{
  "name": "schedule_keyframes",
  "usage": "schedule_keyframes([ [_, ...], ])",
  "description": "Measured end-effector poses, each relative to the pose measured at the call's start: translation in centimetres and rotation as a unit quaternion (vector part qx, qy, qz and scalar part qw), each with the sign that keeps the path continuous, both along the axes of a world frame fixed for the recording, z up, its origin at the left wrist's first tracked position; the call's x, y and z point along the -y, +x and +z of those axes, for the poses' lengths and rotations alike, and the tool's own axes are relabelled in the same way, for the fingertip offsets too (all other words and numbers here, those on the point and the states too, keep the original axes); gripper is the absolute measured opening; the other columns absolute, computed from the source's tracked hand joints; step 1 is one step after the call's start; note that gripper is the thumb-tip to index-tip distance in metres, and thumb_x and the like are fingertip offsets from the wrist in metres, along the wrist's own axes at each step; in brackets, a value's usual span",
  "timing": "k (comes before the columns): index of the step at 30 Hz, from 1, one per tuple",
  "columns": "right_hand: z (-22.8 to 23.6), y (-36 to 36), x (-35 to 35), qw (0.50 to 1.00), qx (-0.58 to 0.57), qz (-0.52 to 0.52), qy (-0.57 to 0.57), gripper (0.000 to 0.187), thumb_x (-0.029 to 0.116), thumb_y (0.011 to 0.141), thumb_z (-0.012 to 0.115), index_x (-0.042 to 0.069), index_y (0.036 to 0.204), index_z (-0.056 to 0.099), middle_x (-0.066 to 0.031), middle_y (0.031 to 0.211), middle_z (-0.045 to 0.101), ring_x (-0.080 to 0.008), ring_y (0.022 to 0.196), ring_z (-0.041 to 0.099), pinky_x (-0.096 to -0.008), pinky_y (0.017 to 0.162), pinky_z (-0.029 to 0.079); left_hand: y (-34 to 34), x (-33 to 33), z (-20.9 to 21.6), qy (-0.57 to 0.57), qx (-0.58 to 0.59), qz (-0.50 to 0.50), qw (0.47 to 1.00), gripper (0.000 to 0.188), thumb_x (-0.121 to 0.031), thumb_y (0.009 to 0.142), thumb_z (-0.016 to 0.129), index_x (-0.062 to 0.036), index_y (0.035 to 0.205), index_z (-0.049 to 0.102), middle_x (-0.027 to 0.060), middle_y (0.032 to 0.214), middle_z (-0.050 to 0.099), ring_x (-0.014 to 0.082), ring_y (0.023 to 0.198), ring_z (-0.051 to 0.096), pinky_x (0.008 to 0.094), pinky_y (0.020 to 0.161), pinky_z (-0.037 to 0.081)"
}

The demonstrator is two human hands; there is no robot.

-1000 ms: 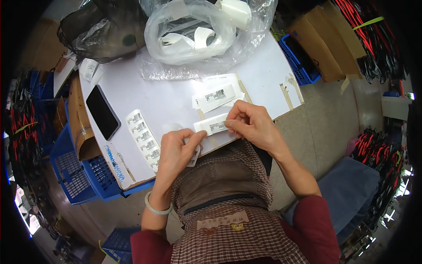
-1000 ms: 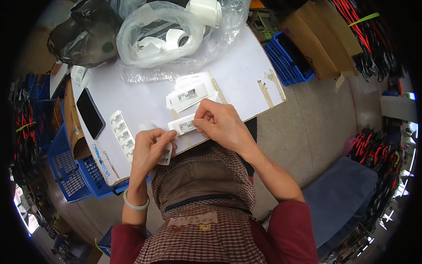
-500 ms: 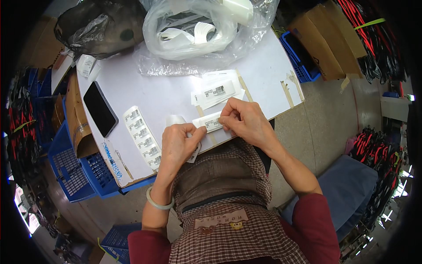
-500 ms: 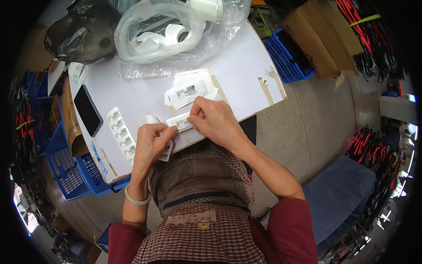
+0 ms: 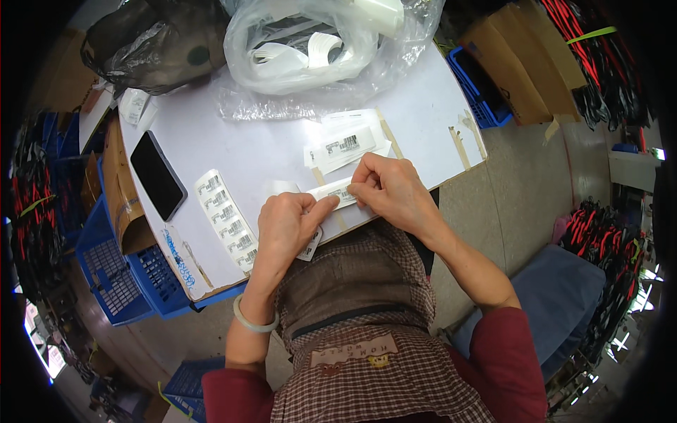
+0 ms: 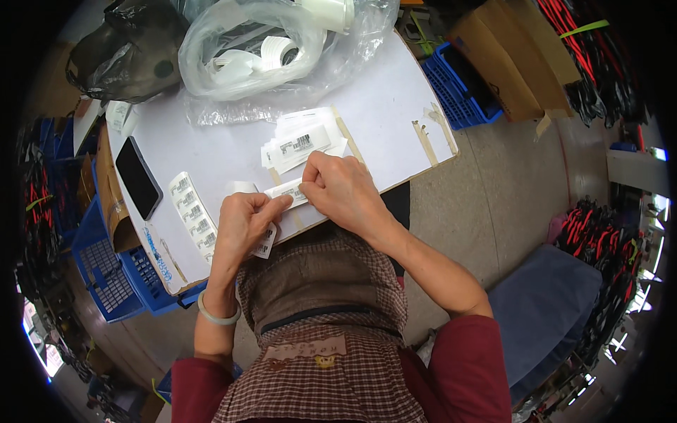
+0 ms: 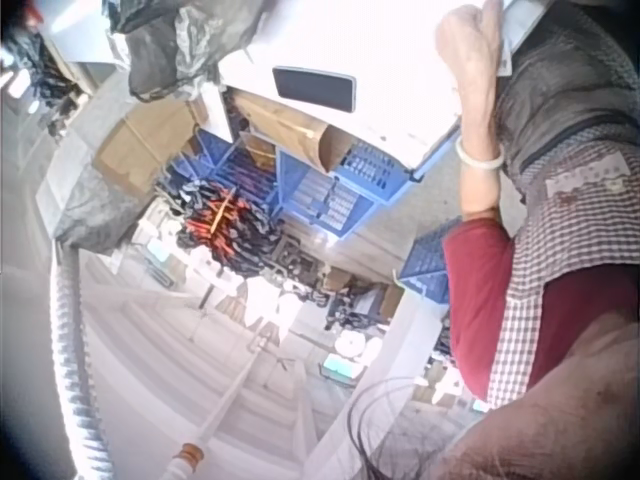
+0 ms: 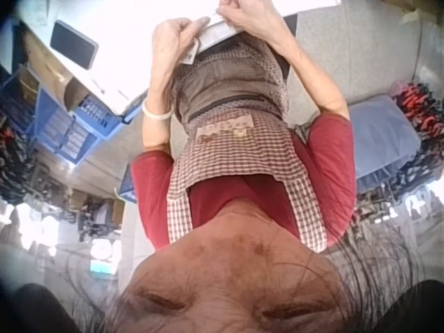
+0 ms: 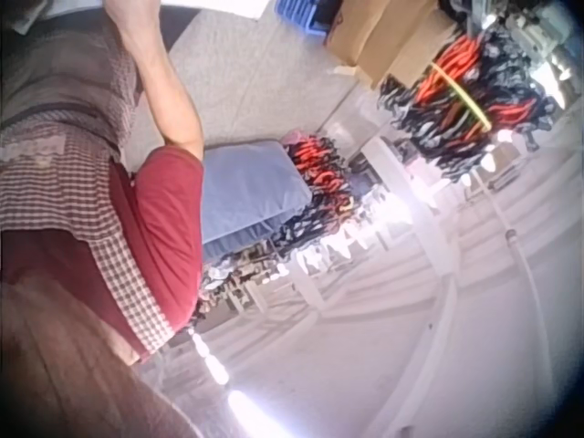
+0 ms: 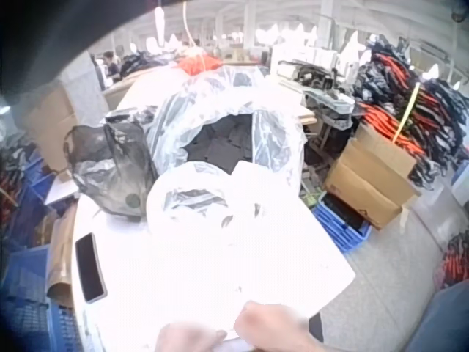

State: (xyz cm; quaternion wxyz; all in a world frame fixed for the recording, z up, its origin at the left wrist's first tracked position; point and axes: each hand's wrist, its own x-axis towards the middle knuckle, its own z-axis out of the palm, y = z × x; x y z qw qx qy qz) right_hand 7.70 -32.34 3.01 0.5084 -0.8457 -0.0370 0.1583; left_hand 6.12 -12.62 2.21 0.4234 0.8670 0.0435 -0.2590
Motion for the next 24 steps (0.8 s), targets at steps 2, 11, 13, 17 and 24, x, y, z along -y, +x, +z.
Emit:
schedule_keyframes([
  [2,-0.1,-0.1,-0.2,1.000,0.023,0.001,-0.021,0.010,0.008,0.079,0.065,-0.001,0.078,0.062,-0.0141,0.061,0.062,-0.0279,0.056,0.063,-0.0382,0.059,0.050,0.1,0.2,0.2,0.001,0.012,-0.003,1.000,0.037,-0.024,0.088,0.070,0.0042,0.064,0.069,0.0046,0.048,0.057,0.0078,0.042,0.051,0.0241,0.040,0.037],
  [11,0.9,3.8,0.4,0.998,0.035,-0.034,0.029,0.013,0.010,0.079,0.072,0.001,0.080,0.063,-0.0059,0.062,0.064,-0.0106,0.054,0.057,-0.0250,0.050,0.042,4.8,0.3,3.7,0.082,0.124,0.001,0.989,0.033,-0.027,0.080,0.073,0.0004,0.061,0.069,0.0139,0.048,0.056,0.0205,0.042,0.052,0.0342,0.046,0.041],
  [13,-1.2,4.7,-1.0,0.977,0.146,-0.003,-0.153,0.018,0.015,0.075,0.075,0.003,0.077,0.062,-0.0077,0.061,0.064,-0.0160,0.054,0.060,-0.0285,0.051,0.045,6.7,0.9,1.1,0.167,0.154,-0.071,0.971,0.032,-0.027,0.076,0.075,-0.0015,0.057,0.067,0.0137,0.048,0.055,0.0240,0.042,0.051,0.0378,0.047,0.042],
  [17,-1.0,5.8,-0.3,0.966,0.146,0.024,-0.213,0.026,0.022,0.069,0.078,0.001,0.069,0.061,-0.0158,0.061,0.064,-0.0318,0.058,0.065,-0.0417,0.055,0.049,8.4,1.3,1.2,0.180,0.085,-0.115,0.973,0.032,-0.030,0.074,0.074,-0.0022,0.059,0.070,0.0087,0.049,0.060,0.0187,0.045,0.056,0.0335,0.049,0.044],
  [24,0.0,6.1,0.0,0.989,0.093,-0.013,-0.118,0.030,0.027,0.066,0.081,0.002,0.067,0.063,-0.0168,0.060,0.064,-0.0334,0.060,0.067,-0.0433,0.058,0.051,7.7,0.9,1.3,0.114,0.096,-0.067,0.987,0.033,-0.028,0.072,0.077,-0.0036,0.053,0.065,0.0102,0.048,0.057,0.0236,0.044,0.054,0.0367,0.048,0.042],
])
